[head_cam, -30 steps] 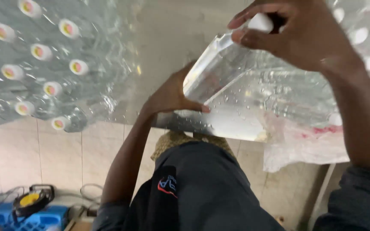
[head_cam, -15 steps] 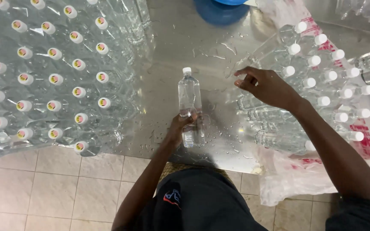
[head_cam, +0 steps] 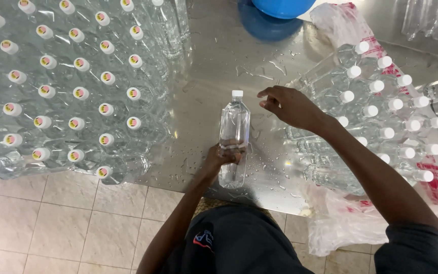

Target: Placing plastic caps onto the necks of water bottles arranged in a large batch on a production table.

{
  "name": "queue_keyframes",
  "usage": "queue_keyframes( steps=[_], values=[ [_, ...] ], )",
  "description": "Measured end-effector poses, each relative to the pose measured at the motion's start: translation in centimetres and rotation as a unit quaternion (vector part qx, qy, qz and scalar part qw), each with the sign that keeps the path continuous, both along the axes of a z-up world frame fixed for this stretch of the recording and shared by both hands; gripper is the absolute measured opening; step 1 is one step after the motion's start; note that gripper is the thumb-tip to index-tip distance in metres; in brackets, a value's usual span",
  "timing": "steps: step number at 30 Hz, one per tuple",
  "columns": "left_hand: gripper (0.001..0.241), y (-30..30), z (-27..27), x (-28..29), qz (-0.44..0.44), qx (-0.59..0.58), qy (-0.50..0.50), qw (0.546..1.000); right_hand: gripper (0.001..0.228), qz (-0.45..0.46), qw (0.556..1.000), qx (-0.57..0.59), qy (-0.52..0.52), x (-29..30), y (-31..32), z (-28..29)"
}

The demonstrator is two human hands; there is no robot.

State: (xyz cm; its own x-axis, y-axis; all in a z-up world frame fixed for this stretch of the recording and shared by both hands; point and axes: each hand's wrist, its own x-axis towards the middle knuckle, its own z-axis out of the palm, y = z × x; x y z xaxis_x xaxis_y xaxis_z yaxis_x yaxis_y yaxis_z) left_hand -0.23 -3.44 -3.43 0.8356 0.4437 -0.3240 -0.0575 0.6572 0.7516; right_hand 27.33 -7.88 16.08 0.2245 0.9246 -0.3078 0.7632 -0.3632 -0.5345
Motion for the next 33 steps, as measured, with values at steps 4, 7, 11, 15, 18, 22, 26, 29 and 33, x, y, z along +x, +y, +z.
queue_keyframes(
  steps=[4,7,11,15,18,22,26,29,33],
  values=[
    [0.077,0.2,-2.4,0.0,-0.033,0.038,-0.026,0.998,0.039,0.044,0.997,0.063,0.008,0.6,0.8,-0.4],
    [0.090,2.0,2.3,-0.5,-0.113,0.138,-0.029,0.983,0.047,0.090,0.990,0.081,0.068,-1.2,1.2,3.3],
    [0.092,2.8,0.9,-0.8,-0.136,0.092,-0.066,0.984,0.038,0.127,0.983,0.060,0.121,-0.7,1.4,4.9],
    [0.106,3.4,-0.3,-1.6,-0.193,0.089,-0.127,0.969,0.035,0.138,0.982,0.041,0.124,0.8,0.2,4.4],
    [0.083,3.3,2.9,-1.4,-0.232,0.085,-0.144,0.958,0.041,0.122,0.989,-0.038,0.072,-0.2,-1.9,4.7],
    [0.074,3.9,0.1,-0.2,-0.273,0.179,-0.121,0.937,0.062,0.107,0.965,-0.203,-0.124,2.2,-4.0,0.4],
    [0.063,4.2,5.3,0.1,-0.347,0.051,-0.157,0.923,0.053,0.149,0.960,-0.092,-0.220,2.1,-6.7,1.7],
    [0.080,4.0,3.0,1.7,-0.435,-0.065,-0.326,0.837,0.039,0.331,0.860,0.247,-0.298,4.2,-9.0,0.6],
    [0.083,2.1,-3.1,3.7,-0.578,-0.201,-0.329,0.719,0.033,0.437,0.779,0.356,-0.273,1.5,-8.6,2.5]
  ],
)
